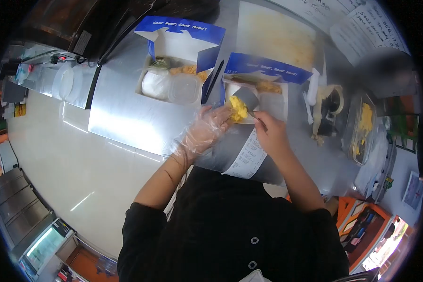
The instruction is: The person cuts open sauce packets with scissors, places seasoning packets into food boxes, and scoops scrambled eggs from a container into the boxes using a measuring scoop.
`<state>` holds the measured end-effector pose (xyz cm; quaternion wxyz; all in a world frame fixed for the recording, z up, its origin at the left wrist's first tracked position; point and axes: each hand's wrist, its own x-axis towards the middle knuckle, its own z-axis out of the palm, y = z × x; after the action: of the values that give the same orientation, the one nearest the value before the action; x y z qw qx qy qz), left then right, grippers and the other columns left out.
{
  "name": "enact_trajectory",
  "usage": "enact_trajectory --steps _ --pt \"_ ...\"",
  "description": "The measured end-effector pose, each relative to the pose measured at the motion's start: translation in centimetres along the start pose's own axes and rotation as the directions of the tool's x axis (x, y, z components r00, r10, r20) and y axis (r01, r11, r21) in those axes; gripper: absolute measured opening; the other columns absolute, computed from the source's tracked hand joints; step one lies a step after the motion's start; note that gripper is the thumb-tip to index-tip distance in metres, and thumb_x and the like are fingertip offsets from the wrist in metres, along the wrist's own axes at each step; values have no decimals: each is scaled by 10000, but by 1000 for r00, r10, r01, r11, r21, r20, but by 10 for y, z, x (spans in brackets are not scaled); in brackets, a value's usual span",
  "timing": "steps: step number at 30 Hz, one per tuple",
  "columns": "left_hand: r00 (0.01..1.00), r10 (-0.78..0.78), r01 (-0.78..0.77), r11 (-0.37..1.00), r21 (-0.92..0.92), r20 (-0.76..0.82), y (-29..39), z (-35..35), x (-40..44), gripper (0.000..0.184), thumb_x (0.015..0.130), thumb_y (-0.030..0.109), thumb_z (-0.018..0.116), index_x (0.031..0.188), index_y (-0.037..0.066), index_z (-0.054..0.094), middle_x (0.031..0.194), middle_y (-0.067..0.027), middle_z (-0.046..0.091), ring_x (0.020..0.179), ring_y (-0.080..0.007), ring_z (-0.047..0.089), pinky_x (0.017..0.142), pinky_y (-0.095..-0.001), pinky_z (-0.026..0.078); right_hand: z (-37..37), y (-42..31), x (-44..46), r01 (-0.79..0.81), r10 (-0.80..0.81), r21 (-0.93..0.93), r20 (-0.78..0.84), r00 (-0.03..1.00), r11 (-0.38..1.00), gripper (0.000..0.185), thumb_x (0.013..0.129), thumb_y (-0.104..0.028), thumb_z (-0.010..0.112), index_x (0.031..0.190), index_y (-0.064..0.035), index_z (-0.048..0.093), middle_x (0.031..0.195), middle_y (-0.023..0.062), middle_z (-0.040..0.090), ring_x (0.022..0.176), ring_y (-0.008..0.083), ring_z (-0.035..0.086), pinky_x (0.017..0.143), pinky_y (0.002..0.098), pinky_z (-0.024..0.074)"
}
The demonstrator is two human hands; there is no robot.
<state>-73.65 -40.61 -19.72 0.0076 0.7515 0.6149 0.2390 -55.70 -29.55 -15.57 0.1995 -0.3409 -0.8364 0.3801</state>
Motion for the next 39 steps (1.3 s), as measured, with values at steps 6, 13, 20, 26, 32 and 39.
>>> enact_trajectory --steps 6,13,20,26,32,39 --pt "999 7 -8 1000 -24 -44 -3 -5 2 207 771 208 580 962 134 615 1155 -36 562 1121 -184 499 884 -415 370 0 -3 0 -1 1 17 -15 1000 1000 126 802 -38 576 925 -15 563 750 179 605 645 324 605 577 349 463" --pt "990 -51 53 998 14 -132 -4 -3 11 315 725 202 619 1033 136 598 1088 -38 583 1047 -187 537 862 -420 374 2 -5 -10 -39 39 -7 -27 999 999 110 812 -49 573 917 -16 564 758 174 606 664 315 608 587 349 464" --pt "979 -144 133 987 -87 -146 4 -17 9 416 702 133 682 1097 138 553 1081 -41 569 1039 -201 524 893 -392 335 6 -9 -14 109 -117 -139 -55 992 984 140 808 -45 563 948 -32 567 829 169 616 730 333 611 623 380 483" --pt "931 -276 225 949 -221 -238 10 -34 7 440 713 -19 589 1135 95 535 1062 -118 564 990 -295 515 861 -414 362 3 -3 -11 142 -154 -174 -60 986 974 189 783 -30 566 971 -47 569 864 165 620 757 336 610 648 399 489" --pt "911 -337 264 919 -293 -238 12 -25 10 493 690 -59 549 1156 100 535 1043 -138 584 944 -328 531 858 -428 371 0 -5 -9 193 -211 -179 -84 974 965 184 778 -29 568 961 -47 581 858 163 622 731 324 612 646 384 488" --pt "958 -262 249 961 -118 -116 21 -25 18 417 682 37 602 1089 127 599 1069 -75 596 1010 -277 538 810 -423 375 -2 -5 -16 -75 81 56 -118 990 996 158 794 -46 581 951 -35 580 789 157 623 668 301 609 585 331 470"
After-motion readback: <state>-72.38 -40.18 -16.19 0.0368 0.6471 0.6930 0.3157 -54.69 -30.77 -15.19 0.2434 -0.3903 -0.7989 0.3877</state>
